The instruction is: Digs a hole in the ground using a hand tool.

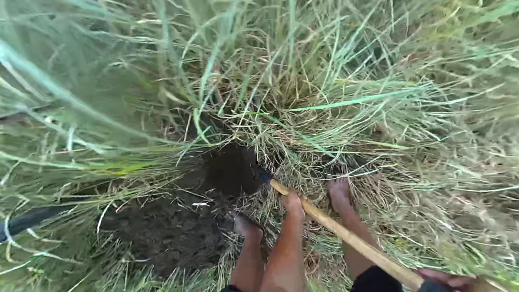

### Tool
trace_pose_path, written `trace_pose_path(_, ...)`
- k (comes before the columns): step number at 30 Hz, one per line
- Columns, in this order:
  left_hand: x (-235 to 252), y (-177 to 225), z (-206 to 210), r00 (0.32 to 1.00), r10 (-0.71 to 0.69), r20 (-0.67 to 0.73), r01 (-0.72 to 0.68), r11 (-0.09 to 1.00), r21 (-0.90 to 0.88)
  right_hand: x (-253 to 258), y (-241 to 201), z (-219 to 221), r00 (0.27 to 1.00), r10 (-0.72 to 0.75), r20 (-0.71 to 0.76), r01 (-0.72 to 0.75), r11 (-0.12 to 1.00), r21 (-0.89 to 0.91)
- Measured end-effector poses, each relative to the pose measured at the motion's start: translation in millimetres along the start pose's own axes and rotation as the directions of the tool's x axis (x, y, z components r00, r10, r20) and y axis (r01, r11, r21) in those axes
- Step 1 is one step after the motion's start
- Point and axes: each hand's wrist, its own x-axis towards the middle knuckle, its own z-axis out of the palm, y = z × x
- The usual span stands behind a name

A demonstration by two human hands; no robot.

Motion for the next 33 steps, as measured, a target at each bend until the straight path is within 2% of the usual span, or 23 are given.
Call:
trace_pose_path(5,38,-17,19,0.994,0.089,-0.063,-0.086,0.995,0.040,57,58,-28,1.000,-0.003,0.022,0.001,0.995,0.097)
trace_pose_path(9,45,-26,20,0.993,0.119,-0.006,-0.119,0.992,-0.045,66,72,-41,0.995,-0.095,-0.016,0.095,0.995,0.006)
trace_pose_path(15,42,-28,24,0.990,0.137,-0.009,-0.138,0.989,-0.051,70,85,-47,0.979,-0.143,-0.144,0.111,0.971,-0.210)
trace_pose_path(17,40,-28,23,0.989,0.146,-0.018,-0.146,0.989,0.010,61,74,-39,0.972,-0.110,-0.208,0.050,0.960,-0.274)
trace_pose_path(20,38,-18,11,0.993,0.116,-0.011,-0.115,0.990,0.076,39,31,5,0.930,0.080,-0.359,-0.202,0.926,-0.318)
trace_pose_path(22,39,-15,8,0.992,0.121,-0.016,-0.120,0.990,0.069,37,28,20,0.894,0.120,-0.432,-0.285,0.896,-0.342)
trace_pose_path(24,44,-20,16,0.988,0.155,-0.017,-0.155,0.988,0.010,57,50,8,0.873,0.089,-0.479,-0.302,0.871,-0.388)
trace_pose_path(28,54,-32,29,0.979,0.197,-0.060,-0.199,0.979,-0.040,91,83,-19,0.881,0.027,-0.473,-0.284,0.829,-0.481)
trace_pose_path(33,49,-24,28,0.982,0.182,-0.039,-0.180,0.982,0.048,87,76,-10,0.857,0.017,-0.515,-0.291,0.840,-0.458)
